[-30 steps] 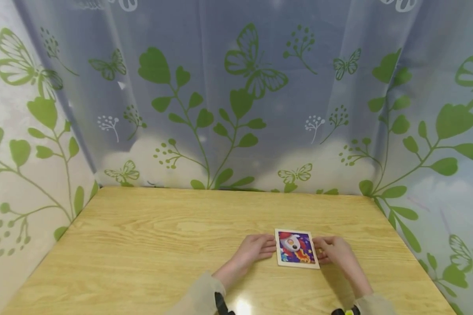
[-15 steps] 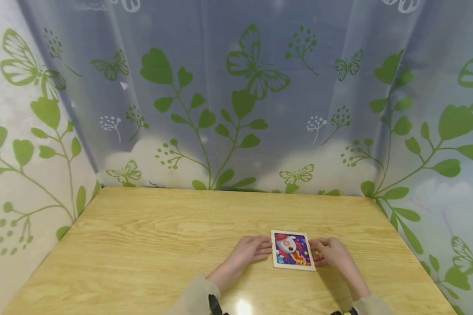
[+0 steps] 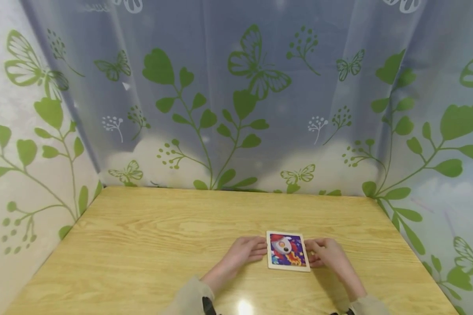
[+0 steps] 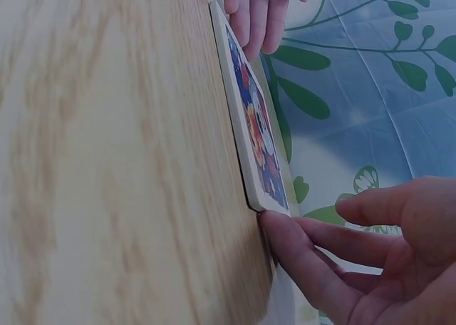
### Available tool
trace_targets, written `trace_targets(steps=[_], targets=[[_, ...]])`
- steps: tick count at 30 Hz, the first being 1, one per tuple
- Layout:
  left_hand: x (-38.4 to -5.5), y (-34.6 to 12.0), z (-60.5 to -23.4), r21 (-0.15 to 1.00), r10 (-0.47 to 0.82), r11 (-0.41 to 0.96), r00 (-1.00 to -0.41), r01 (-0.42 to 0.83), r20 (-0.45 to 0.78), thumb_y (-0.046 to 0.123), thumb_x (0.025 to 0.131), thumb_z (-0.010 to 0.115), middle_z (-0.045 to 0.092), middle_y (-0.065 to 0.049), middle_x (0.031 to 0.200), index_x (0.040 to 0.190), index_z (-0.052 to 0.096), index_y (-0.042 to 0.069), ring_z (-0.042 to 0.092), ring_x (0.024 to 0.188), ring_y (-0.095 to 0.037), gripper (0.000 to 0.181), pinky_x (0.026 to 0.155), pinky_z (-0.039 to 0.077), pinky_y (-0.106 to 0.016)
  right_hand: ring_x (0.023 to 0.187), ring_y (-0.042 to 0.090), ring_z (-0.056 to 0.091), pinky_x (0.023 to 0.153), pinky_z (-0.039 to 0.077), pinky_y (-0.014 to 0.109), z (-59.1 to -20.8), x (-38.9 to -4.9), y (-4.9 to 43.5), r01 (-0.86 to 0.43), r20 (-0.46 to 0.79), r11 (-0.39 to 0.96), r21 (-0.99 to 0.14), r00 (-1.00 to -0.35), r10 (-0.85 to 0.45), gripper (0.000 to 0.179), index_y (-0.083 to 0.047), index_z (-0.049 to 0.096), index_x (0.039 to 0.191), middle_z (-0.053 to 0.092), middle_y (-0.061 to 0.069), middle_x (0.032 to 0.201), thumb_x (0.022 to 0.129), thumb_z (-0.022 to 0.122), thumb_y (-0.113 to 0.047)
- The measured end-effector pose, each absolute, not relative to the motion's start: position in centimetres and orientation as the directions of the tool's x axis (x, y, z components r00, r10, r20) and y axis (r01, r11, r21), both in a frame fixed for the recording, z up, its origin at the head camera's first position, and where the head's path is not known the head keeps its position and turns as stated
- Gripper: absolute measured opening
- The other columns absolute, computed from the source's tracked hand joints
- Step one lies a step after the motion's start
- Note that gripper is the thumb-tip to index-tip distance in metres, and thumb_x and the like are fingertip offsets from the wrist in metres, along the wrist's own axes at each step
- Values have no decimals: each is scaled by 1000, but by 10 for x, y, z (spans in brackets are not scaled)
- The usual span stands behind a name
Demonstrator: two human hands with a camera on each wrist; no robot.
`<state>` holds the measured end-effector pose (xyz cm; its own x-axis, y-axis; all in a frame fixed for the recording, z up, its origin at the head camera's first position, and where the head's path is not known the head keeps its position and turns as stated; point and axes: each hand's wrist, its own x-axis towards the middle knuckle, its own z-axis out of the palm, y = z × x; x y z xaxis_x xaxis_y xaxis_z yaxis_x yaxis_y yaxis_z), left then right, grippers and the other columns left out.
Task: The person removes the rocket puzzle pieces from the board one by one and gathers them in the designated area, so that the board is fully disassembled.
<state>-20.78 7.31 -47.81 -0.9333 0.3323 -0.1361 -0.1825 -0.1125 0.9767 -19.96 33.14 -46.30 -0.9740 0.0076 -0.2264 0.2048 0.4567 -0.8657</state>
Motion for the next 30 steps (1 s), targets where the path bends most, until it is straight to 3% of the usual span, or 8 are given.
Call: trace_targets(steps=[9, 17, 30], targets=[[-209, 64, -479, 977, 331, -91, -931, -195, -155, 13, 107, 44, 66, -30, 121, 128, 57, -18, 67, 114, -38, 39, 93, 57, -39, 73, 18, 69, 68, 62, 35, -465, -199, 324, 199, -232, 434, -879, -973, -22, 41, 23, 51, 131, 67, 31, 113, 108, 45, -10], [-208, 54, -480, 974, 329, -94, -930, -205, -164, 15, 108, 44, 66, -31, 122, 129, 57, -17, 66, 115, -39, 41, 94, 57, -40, 73, 18, 68, 67, 62, 34, -464, -197, 316, 185, -226, 414, -891, -973, -51, 41, 23, 51, 131, 68, 25, 110, 108, 45, -10], [-207, 39, -479, 975, 331, -87, -929, -202, -163, 17, 109, 43, 64, -32, 125, 130, 55, -18, 65, 117, -40, 42, 95, 56, -41, 73, 18, 68, 69, 62, 35, -466, -198, 303, 176, -219, 393, -903, -974, -67, 41, 23, 50, 132, 66, 32, 115, 108, 46, -10]])
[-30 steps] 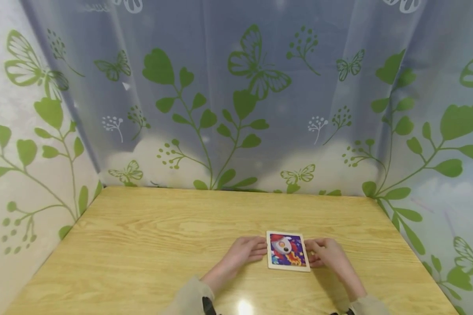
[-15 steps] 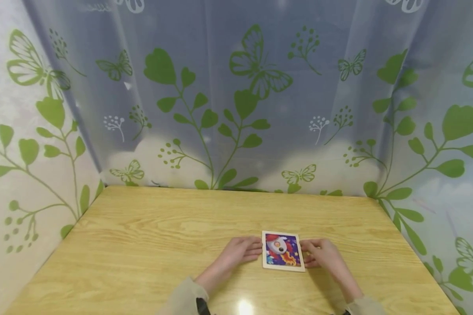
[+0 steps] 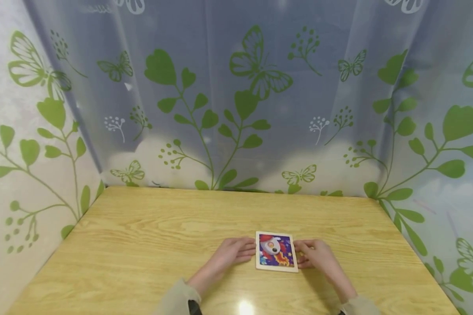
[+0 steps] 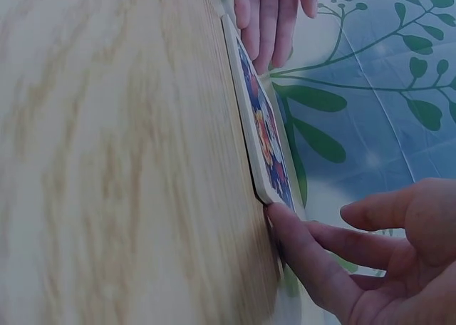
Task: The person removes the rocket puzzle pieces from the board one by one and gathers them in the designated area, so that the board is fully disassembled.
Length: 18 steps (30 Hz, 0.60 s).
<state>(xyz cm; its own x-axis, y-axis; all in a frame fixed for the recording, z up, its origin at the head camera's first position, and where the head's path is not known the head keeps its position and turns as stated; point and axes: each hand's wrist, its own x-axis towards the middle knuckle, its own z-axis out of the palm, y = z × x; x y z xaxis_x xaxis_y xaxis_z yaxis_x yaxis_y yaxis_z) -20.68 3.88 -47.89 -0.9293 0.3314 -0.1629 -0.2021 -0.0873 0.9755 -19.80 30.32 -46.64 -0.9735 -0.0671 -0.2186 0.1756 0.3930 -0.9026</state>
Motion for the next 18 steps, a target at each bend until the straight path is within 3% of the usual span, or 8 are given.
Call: trace_targets(steps=[18], targets=[[-204, 9, -480, 978, 321, -72, -933, -198, -165, 19, 110, 41, 62, -31, 130, 134, 54, -16, 64, 120, -40, 44, 97, 55, -40, 76, 19, 70, 71, 62, 36, -467, -201, 278, 196, -248, 383, -903, -965, -89, 41, 21, 50, 134, 65, 31, 119, 108, 47, -10]])
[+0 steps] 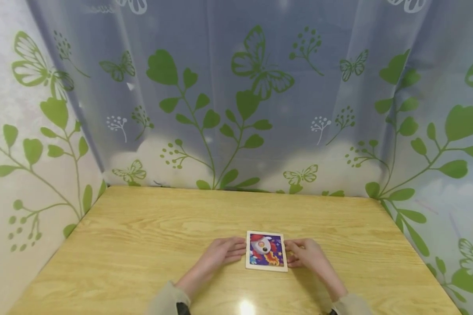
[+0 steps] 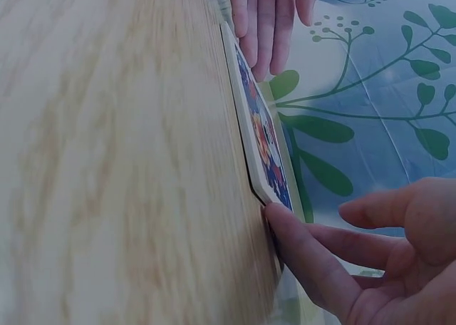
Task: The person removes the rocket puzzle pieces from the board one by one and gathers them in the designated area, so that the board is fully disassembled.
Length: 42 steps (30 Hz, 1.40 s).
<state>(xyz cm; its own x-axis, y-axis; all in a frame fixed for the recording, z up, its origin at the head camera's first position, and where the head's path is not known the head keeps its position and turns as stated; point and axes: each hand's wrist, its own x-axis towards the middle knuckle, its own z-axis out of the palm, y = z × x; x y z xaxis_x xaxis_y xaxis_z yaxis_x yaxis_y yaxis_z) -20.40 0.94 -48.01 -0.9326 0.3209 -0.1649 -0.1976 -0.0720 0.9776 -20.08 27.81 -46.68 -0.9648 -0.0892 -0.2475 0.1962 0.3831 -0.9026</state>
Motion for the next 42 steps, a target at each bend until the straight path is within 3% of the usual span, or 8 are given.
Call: trace_targets(steps=[27, 42], targets=[[-201, -35, -479, 975, 329, -60, -926, -215, -184, 24, 111, 38, 58, -31, 136, 138, 49, -16, 62, 123, -38, 49, 99, 54, -39, 72, 16, 67, 66, 62, 34, -468, -206, 241, 162, -229, 371, -914, -963, -144, 40, 18, 55, 131, 70, 19, 109, 105, 54, -12], [-198, -57, -476, 974, 317, -55, -929, -220, -192, 21, 111, 37, 56, -31, 138, 139, 48, -16, 61, 124, -38, 48, 100, 53, -39, 70, 16, 68, 65, 62, 35, -466, -206, 226, 108, -202, 375, -921, -955, -219, 39, 18, 55, 131, 70, 19, 109, 104, 53, -10]])
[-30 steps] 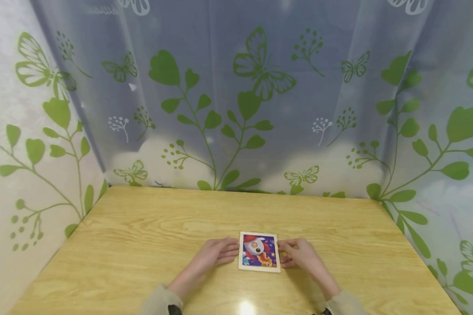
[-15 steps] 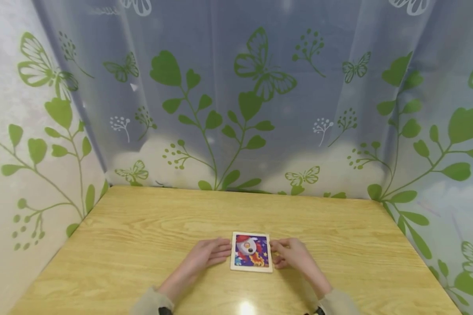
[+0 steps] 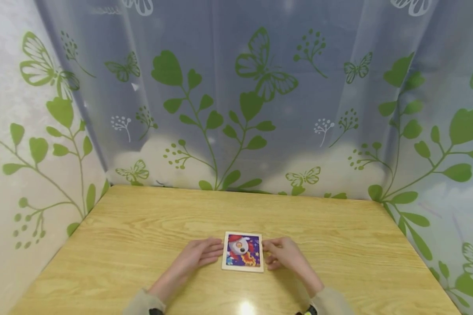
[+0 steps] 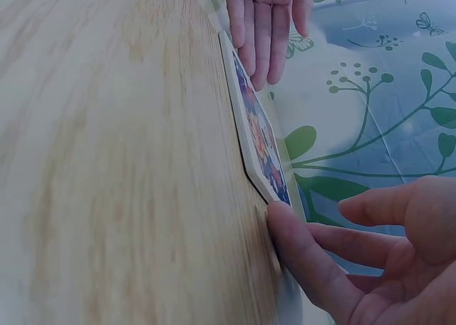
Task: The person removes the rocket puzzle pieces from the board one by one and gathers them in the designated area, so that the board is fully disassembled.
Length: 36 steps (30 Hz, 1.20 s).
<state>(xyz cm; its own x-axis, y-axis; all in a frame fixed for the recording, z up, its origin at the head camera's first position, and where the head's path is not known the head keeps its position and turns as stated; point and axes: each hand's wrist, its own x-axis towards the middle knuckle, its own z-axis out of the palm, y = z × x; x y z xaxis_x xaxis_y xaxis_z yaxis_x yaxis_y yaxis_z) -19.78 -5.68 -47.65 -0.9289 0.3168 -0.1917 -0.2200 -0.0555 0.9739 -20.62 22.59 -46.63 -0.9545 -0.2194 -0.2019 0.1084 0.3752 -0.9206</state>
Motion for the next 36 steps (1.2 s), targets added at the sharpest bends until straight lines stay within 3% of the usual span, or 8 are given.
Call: trace_targets(steps=[22, 32, 36], targets=[[-197, -71, -476, 976, 345, -48, -921, -210, -181, 24, 111, 37, 57, -32, 136, 138, 47, -18, 61, 124, -39, 51, 99, 53, -39, 60, 11, 61, 60, 60, 34, -467, -208, 217, 67, -183, 368, -927, -939, -291, 39, 20, 56, 128, 68, 12, 88, 105, 51, -11], [-198, -71, -474, 973, 326, -41, -924, -226, -201, 22, 111, 37, 58, -31, 135, 138, 48, -17, 61, 124, -38, 49, 99, 53, -38, 68, 14, 63, 62, 61, 32, -465, -207, 215, 63, -176, 387, -920, -949, -263, 37, 19, 57, 129, 69, 19, 106, 105, 52, -10], [-199, -74, -473, 976, 325, -44, -927, -214, -188, 19, 111, 36, 56, -32, 136, 139, 47, -18, 60, 125, -39, 48, 101, 52, -40, 71, 14, 61, 61, 58, 27, -462, -206, 214, 54, -163, 392, -918, -954, -251, 38, 15, 57, 132, 70, 18, 102, 105, 53, -11]])
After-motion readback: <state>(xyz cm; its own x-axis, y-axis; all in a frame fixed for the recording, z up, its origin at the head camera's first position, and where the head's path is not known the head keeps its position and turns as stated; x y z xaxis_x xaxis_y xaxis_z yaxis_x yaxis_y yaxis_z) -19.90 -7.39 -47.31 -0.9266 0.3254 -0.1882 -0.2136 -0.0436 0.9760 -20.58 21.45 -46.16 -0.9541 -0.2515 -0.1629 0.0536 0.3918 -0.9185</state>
